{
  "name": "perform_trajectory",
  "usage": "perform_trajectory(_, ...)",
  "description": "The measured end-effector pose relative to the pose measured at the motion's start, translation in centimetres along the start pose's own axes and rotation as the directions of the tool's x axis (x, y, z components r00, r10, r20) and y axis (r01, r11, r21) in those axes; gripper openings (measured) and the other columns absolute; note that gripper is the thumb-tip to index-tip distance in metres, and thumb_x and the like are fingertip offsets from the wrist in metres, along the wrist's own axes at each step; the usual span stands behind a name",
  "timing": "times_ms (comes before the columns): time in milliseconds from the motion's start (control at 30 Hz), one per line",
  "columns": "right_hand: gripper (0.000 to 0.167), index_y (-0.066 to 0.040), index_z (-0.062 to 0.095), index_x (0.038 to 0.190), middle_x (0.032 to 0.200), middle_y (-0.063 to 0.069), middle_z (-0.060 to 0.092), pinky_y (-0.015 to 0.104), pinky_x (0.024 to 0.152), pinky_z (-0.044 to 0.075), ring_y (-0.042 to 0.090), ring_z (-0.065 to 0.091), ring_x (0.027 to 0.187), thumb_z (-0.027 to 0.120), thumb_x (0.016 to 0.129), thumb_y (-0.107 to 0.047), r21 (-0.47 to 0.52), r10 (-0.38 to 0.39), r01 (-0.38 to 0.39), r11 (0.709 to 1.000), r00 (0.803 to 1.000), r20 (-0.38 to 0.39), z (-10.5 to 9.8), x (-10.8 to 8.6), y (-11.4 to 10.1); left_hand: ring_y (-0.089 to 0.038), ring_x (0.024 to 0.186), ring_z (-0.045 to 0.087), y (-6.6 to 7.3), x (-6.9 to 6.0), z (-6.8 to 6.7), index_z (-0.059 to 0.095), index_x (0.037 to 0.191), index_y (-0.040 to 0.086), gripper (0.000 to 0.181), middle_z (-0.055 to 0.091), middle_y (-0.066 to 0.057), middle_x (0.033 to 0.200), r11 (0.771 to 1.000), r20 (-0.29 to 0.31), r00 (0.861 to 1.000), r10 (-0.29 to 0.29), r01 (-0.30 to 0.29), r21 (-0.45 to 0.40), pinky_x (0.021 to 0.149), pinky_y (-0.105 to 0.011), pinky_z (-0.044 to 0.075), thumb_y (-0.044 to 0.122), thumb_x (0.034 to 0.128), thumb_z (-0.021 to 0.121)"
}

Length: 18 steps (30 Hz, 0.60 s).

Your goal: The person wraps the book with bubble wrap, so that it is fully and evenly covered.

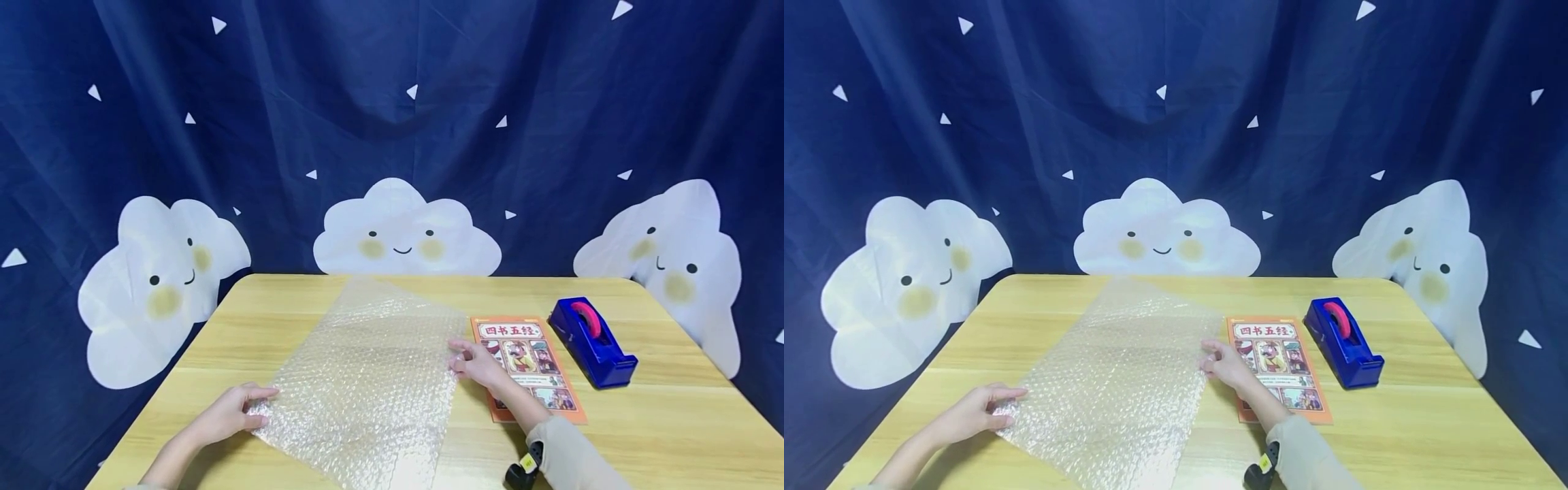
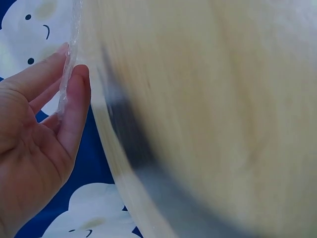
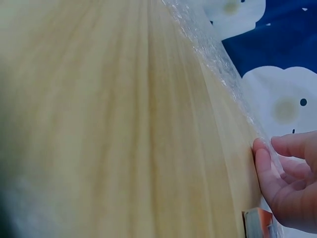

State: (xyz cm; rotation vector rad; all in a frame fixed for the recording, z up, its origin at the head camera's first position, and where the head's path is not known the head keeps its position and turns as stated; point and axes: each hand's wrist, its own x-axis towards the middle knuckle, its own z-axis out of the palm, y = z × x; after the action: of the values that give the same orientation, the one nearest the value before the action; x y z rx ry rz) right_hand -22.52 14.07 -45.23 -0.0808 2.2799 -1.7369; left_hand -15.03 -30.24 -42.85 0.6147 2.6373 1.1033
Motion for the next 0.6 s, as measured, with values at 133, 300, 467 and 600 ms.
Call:
perform_trajectory(133,0.048,0.008,0.04,0.131,0.088,0.012,0.055,0.031,0.075,0.053,0.017,0.059,0.079,0.053,0.085,0.003,0.004,-0.002,0.002,1.0,1.0,0.025,-0.14,-0.26,-0.04,-0.002,0.061,0.036,-0.23,0.07,0.08,0.055,0.115,-0.013,0.049,0.057,-0.007,0.092,1.0,0.017,1.0,0.004,-0.004,0.011,0.052,-0.022,0.037,0.015,0.0776,0.069)
perform_trajectory(300,0.048,0.009,0.038,0.132,0.086,0.011,0.053,0.031,0.074,0.053,0.017,0.058,0.078,0.052,0.087,0.002,0.008,-0.003,0.003,1.0,0.998,0.059,-0.36,-0.56,0.06,-0.002,0.064,0.037,-0.66,0.11,0.17,0.056,0.114,-0.014,0.05,0.061,-0.014,0.099,0.999,0.033,0.999,0.011,-0.013,0.05,0.055,-0.022,0.037,0.018,0.078,0.069)
perform_trajectory(467,0.048,0.009,0.037,0.133,0.081,0.008,0.051,0.031,0.073,0.053,0.015,0.058,0.075,0.053,0.087,0.001,-0.018,-0.021,0.022,1.0,0.998,0.066,-0.4,-0.62,0.05,-0.002,0.071,0.04,-0.88,0.1,0.15,0.057,0.113,-0.012,0.049,0.062,-0.021,0.104,0.997,0.039,0.999,0.023,-0.026,0.078,0.059,-0.022,0.039,0.02,0.0777,0.07)
perform_trajectory(600,0.048,0.01,0.038,0.132,0.076,0.007,0.051,0.03,0.067,0.053,0.015,0.057,0.069,0.053,0.086,0.003,-0.059,-0.045,0.049,0.997,0.997,0.057,-0.41,-0.65,-0.01,-0.003,0.079,0.046,-0.99,0.21,0.1,0.058,0.112,-0.011,0.049,0.062,-0.022,0.106,0.995,0.036,0.998,0.047,-0.05,0.092,0.064,-0.023,0.043,0.022,0.0778,0.07)
